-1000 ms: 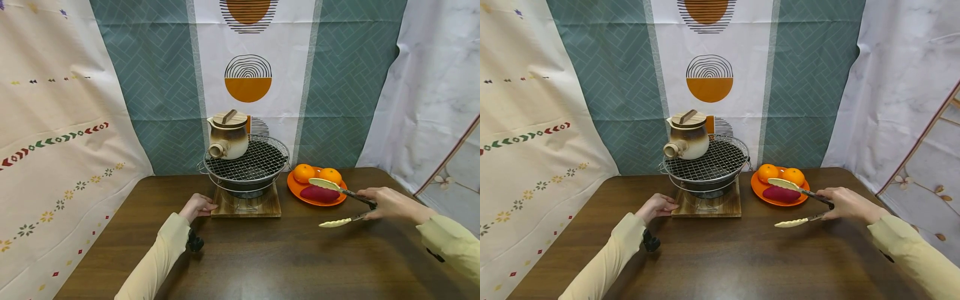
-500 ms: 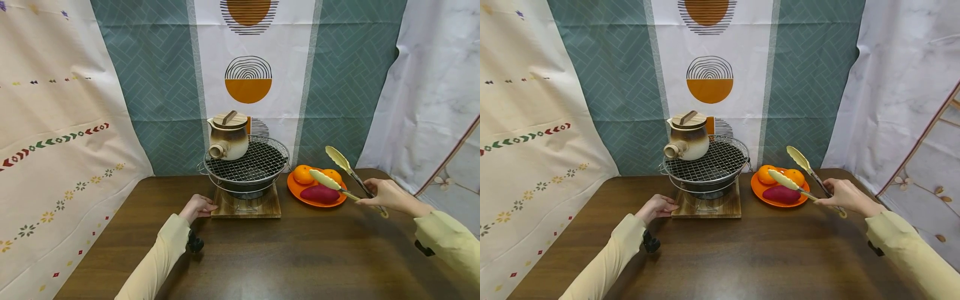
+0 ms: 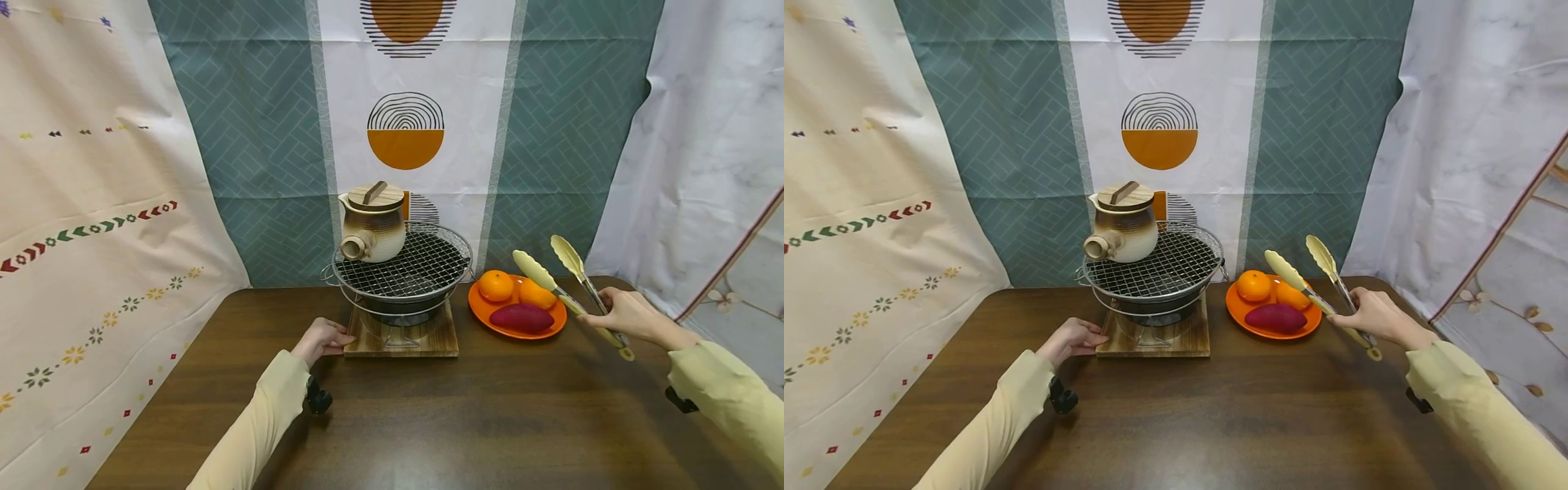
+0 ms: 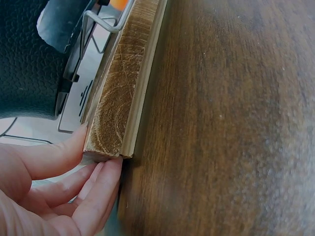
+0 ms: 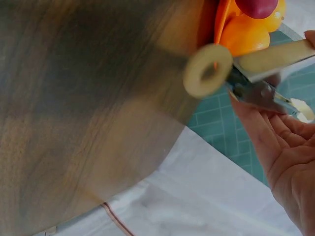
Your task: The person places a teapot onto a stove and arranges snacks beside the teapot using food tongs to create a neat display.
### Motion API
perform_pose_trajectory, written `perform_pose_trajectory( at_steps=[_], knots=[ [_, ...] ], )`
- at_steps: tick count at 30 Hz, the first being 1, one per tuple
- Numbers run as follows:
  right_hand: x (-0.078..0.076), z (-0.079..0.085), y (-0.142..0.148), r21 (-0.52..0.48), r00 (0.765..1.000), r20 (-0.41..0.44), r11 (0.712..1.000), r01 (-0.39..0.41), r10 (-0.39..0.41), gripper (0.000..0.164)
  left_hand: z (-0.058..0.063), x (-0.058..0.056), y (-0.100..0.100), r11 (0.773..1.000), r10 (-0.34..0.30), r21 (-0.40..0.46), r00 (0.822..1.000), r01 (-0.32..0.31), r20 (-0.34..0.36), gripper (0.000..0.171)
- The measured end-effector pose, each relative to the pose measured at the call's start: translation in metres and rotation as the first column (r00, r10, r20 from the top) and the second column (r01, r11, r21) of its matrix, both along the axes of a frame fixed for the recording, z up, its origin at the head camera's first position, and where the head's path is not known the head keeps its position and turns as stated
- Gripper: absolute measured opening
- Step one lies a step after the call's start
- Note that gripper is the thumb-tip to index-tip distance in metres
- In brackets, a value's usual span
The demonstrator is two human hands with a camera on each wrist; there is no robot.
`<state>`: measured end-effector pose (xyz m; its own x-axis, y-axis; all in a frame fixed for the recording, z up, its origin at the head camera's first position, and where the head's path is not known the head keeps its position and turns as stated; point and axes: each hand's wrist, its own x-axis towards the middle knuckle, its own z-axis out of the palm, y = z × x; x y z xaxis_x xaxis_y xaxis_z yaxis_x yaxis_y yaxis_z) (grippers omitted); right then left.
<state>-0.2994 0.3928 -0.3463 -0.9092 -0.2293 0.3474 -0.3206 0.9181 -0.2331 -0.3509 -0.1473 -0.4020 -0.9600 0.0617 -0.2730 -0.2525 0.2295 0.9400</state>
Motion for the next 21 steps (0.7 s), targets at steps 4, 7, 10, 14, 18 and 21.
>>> perform_pose_trajectory(
  at_steps=[4, 7, 10, 14, 18, 21],
  knots=[
    [0.0, 0.0, 0.0, -0.024, 0.999, -0.018, 0.999, 0.028, -0.028, 0.051, 0.0, 0.0, 0.001, 1.0, 0.001, 0.002, 1.0, -0.001, -0.005, 0.038],
    [0.0, -0.002, 0.001, -0.03, 0.999, -0.032, 0.999, 0.023, -0.024, 0.053, 0.0, 0.0, 0.001, 1.0, 0.004, -0.002, 1.0, -0.004, -0.007, 0.038],
    [-0.001, -0.005, 0.003, -0.036, 0.999, -0.039, 0.999, 0.006, -0.007, 0.051, -0.001, 0.0, 0.001, 1.0, 0.007, -0.007, 1.0, -0.007, -0.006, 0.04],
    [0.0, -0.009, 0.005, -0.103, 0.999, -0.036, 0.995, -0.006, 0.002, 0.046, -0.002, -0.001, 0.002, 1.0, 0.015, -0.006, 1.0, -0.015, 0.001, 0.04],
    [0.001, -0.012, 0.004, -0.177, 0.999, -0.041, 0.984, 0.005, -0.013, 0.047, -0.002, -0.002, 0.002, 1.0, 0.028, -0.007, 1.0, -0.028, 0.013, 0.04],
    [0.002, -0.012, 0.004, -0.184, 0.999, -0.033, 0.982, 0.037, -0.044, 0.052, -0.002, -0.003, 0.002, 1.0, 0.027, -0.012, 1.0, -0.026, 0.012, 0.039]
  ],
)
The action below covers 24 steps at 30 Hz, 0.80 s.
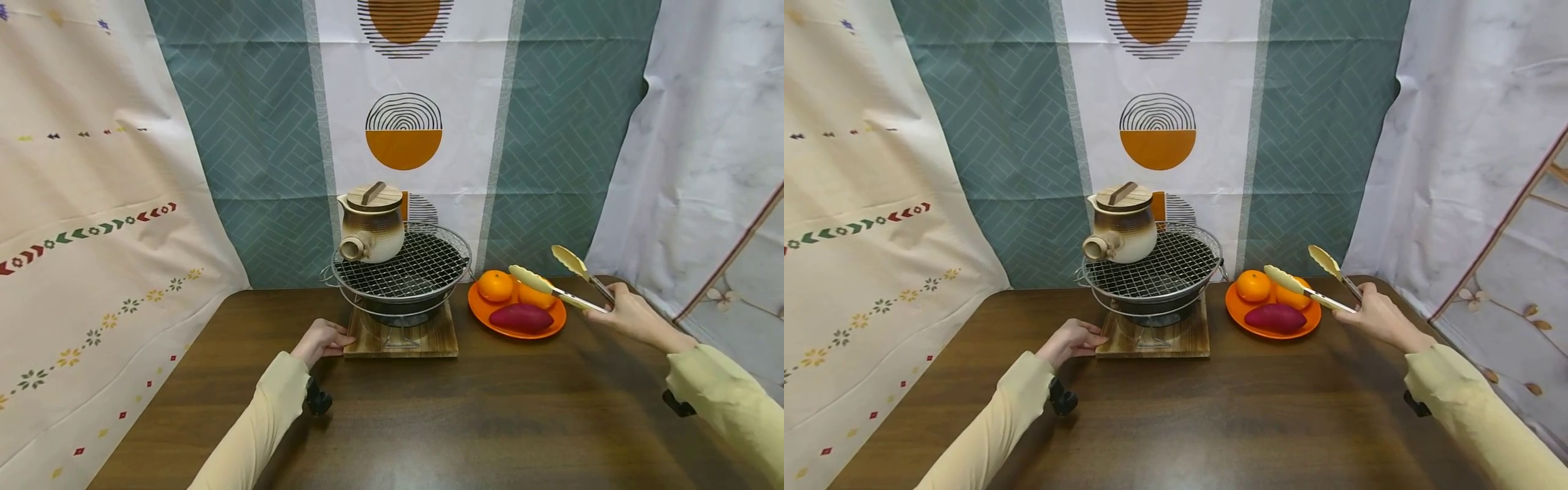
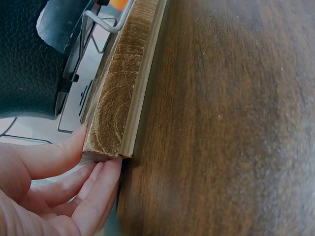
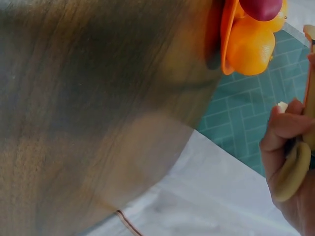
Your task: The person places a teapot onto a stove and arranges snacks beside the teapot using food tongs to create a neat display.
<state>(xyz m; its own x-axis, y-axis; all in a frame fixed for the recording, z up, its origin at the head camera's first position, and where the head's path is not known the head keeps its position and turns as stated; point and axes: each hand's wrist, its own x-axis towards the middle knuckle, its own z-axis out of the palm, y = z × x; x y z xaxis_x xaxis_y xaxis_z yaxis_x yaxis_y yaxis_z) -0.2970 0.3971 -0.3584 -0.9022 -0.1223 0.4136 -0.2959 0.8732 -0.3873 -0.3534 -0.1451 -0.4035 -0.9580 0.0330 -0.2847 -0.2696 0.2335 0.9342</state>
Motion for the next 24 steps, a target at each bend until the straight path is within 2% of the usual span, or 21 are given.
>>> perform_pose_trajectory(
  at_steps=[6, 12, 24],
  knots=[
    [0.0014, 0.005, -0.0003, 0.048, 0.996, 0.071, 0.997, 0.059, -0.063, 0.061, 0.0002, -0.0001, -0.0001, 1.0, -0.01, -0.006, 1.0, 0.01, -0.006, 0.038],
    [0.0012, 0.0086, -0.0011, 0.062, 0.991, 0.124, 0.997, 0.044, -0.051, 0.052, -0.0003, -0.0001, -0.0005, 1.0, -0.007, -0.004, 1.0, 0.007, -0.003, 0.038],
    [0.0048, 0.0077, -0.0007, 0.091, 0.97, 0.231, 0.994, 0.063, -0.082, 0.054, -0.0007, 0.0002, -0.0011, 1.0, -0.015, -0.004, 1.0, 0.015, -0.02, 0.038]
  ],
)
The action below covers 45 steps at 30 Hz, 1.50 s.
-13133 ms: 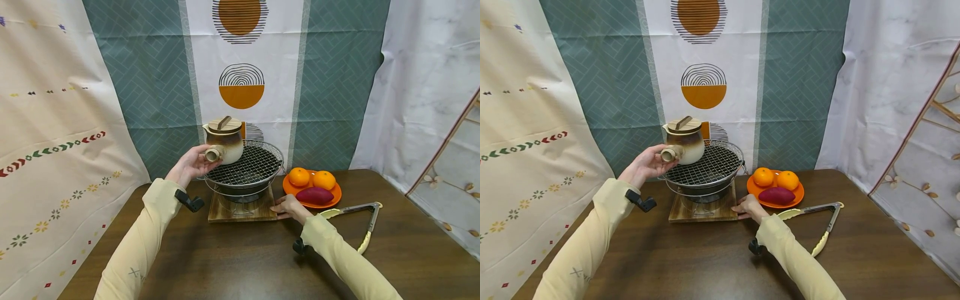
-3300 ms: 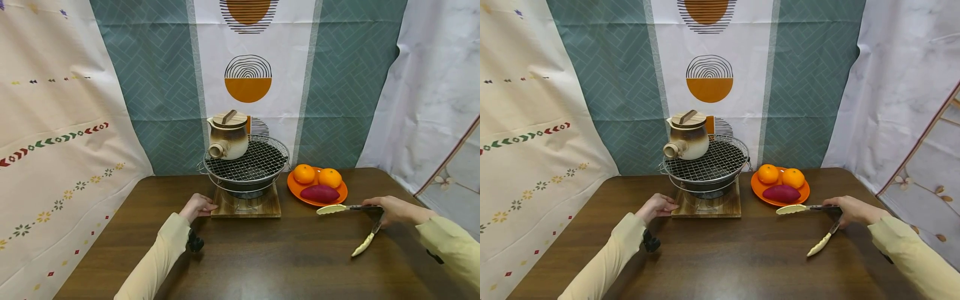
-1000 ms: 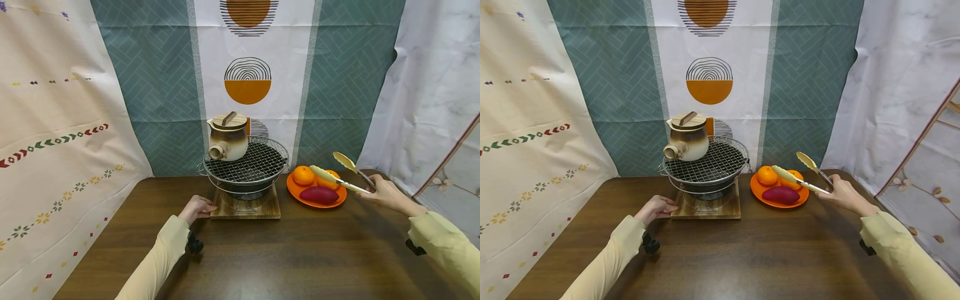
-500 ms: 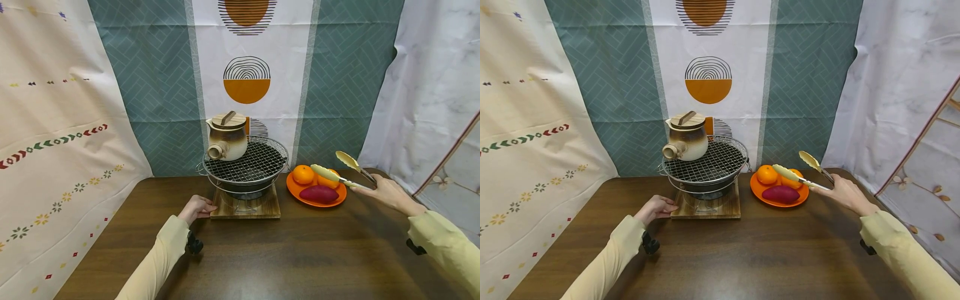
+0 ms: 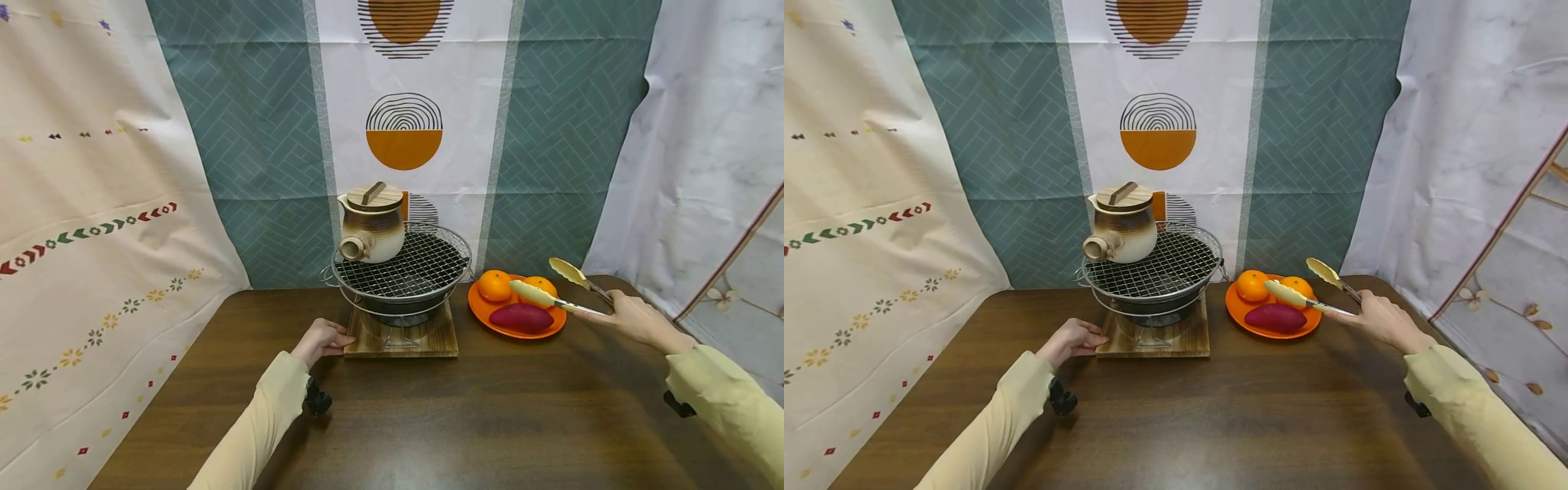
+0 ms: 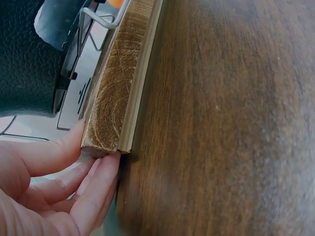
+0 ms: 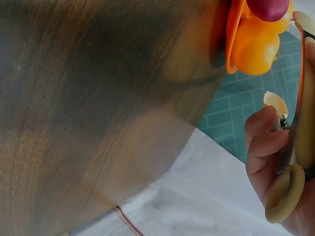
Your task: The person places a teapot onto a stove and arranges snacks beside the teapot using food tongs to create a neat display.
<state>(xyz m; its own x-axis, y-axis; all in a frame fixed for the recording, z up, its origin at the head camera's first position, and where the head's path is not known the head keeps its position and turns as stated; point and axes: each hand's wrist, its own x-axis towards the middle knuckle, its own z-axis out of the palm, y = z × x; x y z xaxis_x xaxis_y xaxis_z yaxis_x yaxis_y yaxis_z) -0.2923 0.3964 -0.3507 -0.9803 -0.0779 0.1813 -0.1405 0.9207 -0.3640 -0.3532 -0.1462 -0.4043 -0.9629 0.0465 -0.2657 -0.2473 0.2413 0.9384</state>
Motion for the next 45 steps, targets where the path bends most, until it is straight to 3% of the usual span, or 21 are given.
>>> perform_pose_trajectory(
  at_steps=[20, 45],
  knots=[
    [-0.0033, -0.0013, 0.0027, 0.048, 0.999, -0.022, 0.998, -0.031, 0.032, 0.05, -0.0023, 0.0005, -0.0012, 1.0, -0.014, 0.002, 1.0, 0.014, -0.011, 0.039],
    [-0.004, -0.0031, 0.0012, 0.038, 0.999, 0.016, 0.998, -0.045, 0.045, 0.048, -0.0002, 0.0028, -0.0008, 1.0, -0.011, 0.001, 1.0, 0.011, -0.016, 0.036]
  ],
)
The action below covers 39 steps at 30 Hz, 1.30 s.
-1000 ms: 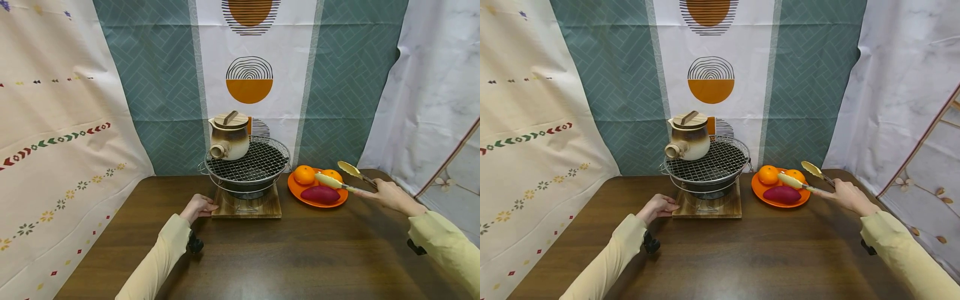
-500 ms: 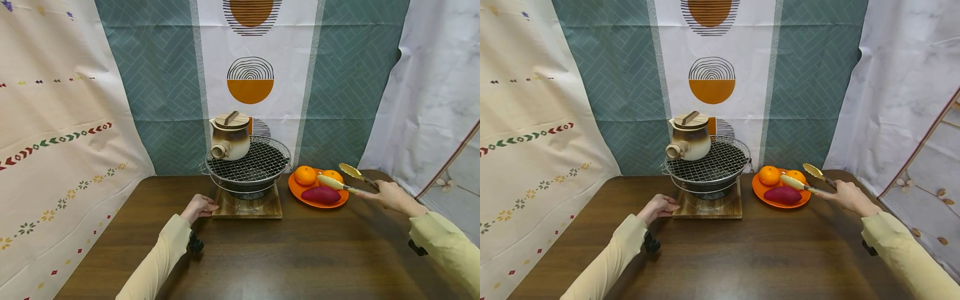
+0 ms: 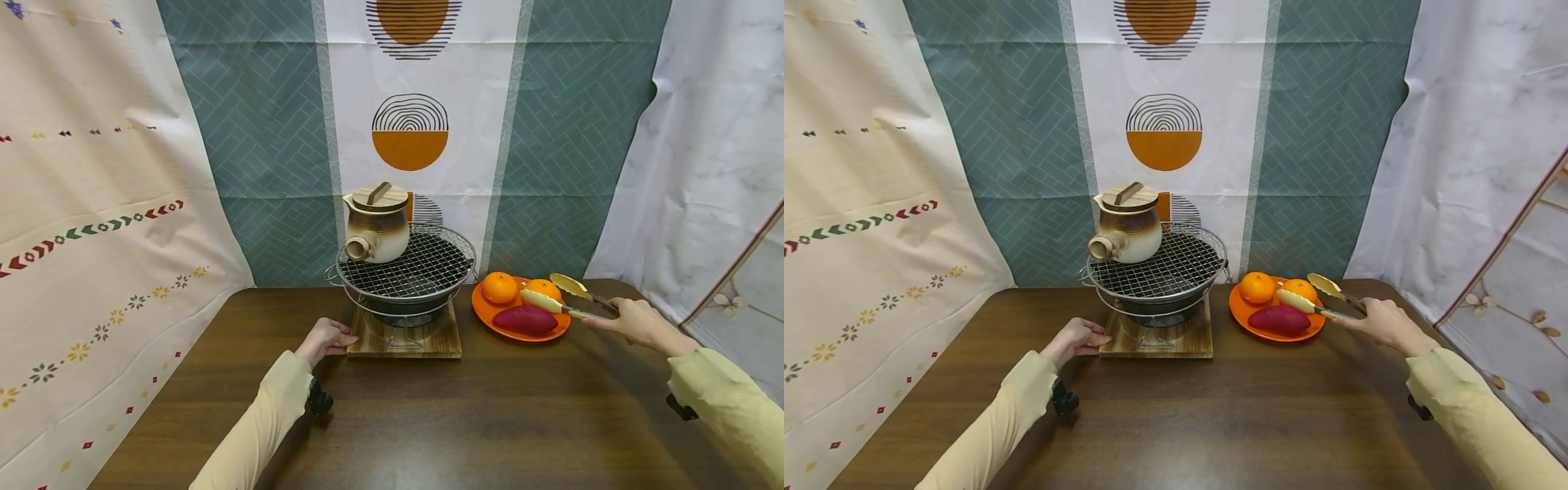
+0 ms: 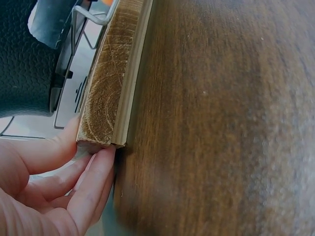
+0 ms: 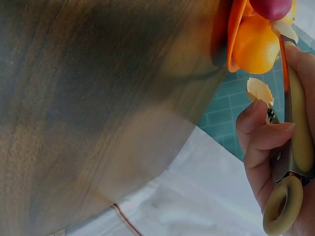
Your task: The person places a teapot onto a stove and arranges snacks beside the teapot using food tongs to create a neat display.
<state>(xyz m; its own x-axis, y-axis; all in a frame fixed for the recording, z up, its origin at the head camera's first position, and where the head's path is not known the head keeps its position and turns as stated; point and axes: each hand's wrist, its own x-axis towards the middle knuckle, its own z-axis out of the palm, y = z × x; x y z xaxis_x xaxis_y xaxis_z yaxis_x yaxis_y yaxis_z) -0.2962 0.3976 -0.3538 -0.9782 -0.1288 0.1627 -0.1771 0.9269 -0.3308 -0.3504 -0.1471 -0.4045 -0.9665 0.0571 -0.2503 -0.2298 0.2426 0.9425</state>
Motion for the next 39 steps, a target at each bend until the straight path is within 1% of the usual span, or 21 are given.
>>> perform_pose_trajectory(
  at_steps=[6, 13, 28, 35, 39],
  knots=[
    [-0.0003, -0.0005, -0.0007, 0.009, 1.0, 0.004, 1.0, -0.013, 0.013, 0.05, 0.0001, -0.0009, -0.0002, 1.0, -0.005, -0.006, 1.0, 0.005, -0.007, 0.037],
    [0.0, -0.0029, -0.0015, 0.009, 0.999, 0.041, 1.0, -0.018, 0.018, 0.047, -0.0026, -0.0013, -0.0011, 1.0, -0.012, -0.003, 1.0, 0.012, -0.004, 0.038],
    [-0.0005, -0.0021, -0.0013, 0.03, 0.999, 0.005, 0.999, -0.034, 0.034, 0.042, -0.0015, -0.0003, -0.0016, 1.0, -0.021, 0.004, 1.0, 0.021, -0.02, 0.036],
    [0.0005, -0.0025, -0.0012, 0.02, 1.0, 0.003, 0.999, -0.03, 0.03, 0.042, -0.0025, -0.0012, -0.0021, 1.0, -0.016, 0.012, 1.0, 0.017, -0.016, 0.036],
    [0.0007, -0.0008, -0.0008, 0.016, 0.999, -0.015, 0.999, -0.029, 0.029, 0.041, -0.0034, -0.0009, -0.0032, 1.0, -0.019, 0.007, 1.0, 0.02, -0.021, 0.035]
  ],
)
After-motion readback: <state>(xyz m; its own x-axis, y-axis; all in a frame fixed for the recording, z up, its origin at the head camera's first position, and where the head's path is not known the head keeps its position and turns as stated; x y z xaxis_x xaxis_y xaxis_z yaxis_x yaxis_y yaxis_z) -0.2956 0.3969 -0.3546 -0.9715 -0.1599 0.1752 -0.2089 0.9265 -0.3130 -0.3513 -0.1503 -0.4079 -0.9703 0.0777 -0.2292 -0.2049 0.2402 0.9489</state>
